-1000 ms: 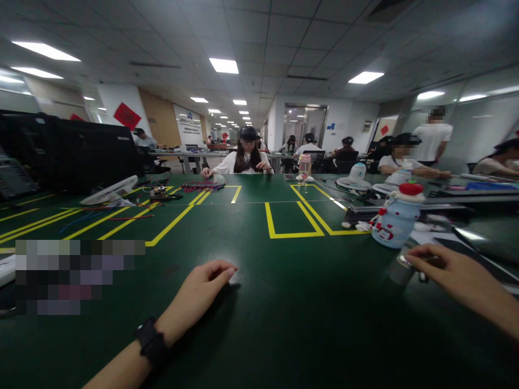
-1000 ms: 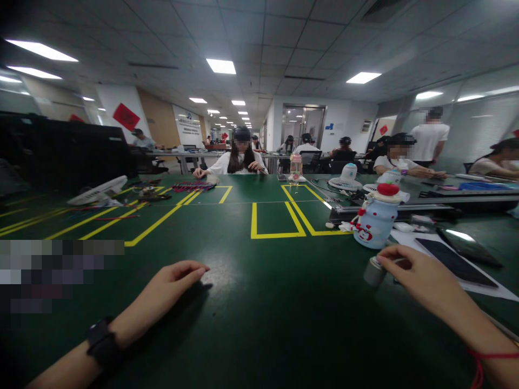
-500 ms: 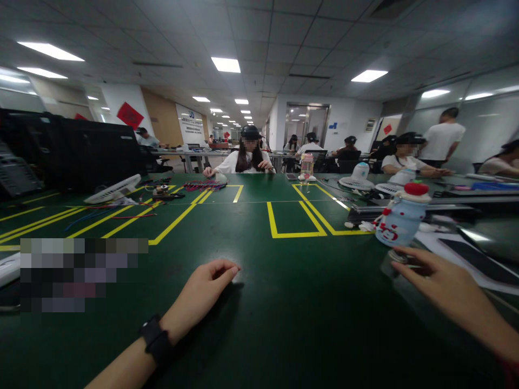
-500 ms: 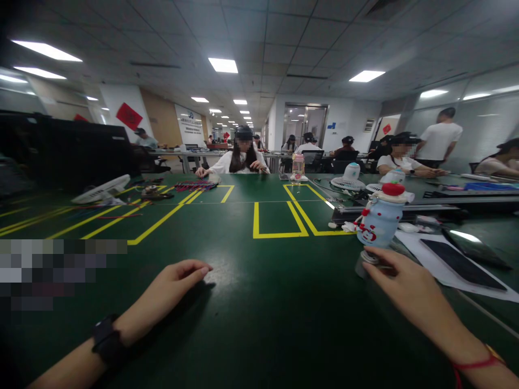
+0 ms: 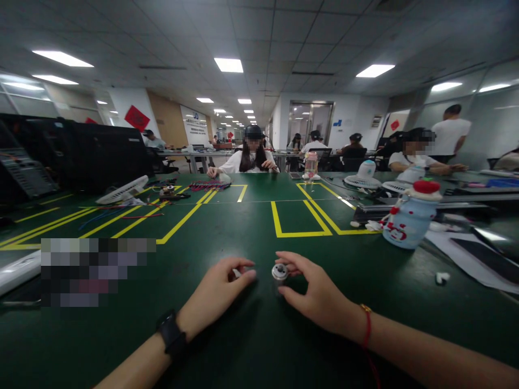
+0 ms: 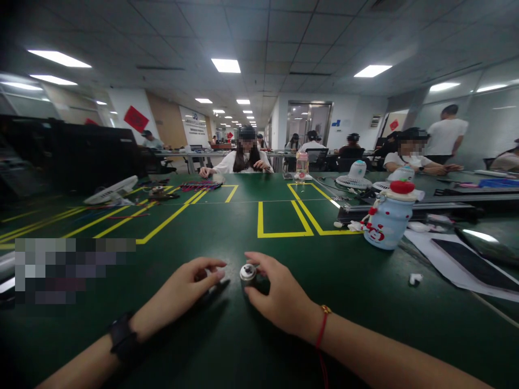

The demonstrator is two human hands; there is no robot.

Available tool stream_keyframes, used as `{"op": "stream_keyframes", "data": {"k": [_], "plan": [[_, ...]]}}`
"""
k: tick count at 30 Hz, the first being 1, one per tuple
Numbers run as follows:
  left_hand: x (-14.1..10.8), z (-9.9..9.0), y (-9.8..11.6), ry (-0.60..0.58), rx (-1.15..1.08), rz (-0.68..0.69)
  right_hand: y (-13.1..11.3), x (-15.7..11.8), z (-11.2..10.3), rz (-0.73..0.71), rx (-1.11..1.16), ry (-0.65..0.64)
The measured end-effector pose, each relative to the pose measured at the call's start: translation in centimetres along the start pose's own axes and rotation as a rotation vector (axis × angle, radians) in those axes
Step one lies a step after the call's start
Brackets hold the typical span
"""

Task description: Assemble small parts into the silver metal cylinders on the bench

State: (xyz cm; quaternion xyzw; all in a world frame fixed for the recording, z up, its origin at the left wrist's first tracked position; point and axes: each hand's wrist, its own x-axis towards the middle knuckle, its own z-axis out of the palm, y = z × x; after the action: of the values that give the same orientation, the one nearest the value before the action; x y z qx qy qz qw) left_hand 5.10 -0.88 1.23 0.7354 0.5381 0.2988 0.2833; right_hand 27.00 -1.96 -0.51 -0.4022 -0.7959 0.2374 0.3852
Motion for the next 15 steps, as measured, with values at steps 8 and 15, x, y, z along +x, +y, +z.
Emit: {"op": "stream_keyframes", "data": {"k": [8,15], "plan": [[1.1,2.0,3.4,-0.024,-0.073,0.233,0.7,-0.2,0.3,0.106,0.13,0.001],[1.1,2.4,3.4,0.023,-0.102,0.203,0.5,0.0,0.4,0.106,0.121,0.003]]}}
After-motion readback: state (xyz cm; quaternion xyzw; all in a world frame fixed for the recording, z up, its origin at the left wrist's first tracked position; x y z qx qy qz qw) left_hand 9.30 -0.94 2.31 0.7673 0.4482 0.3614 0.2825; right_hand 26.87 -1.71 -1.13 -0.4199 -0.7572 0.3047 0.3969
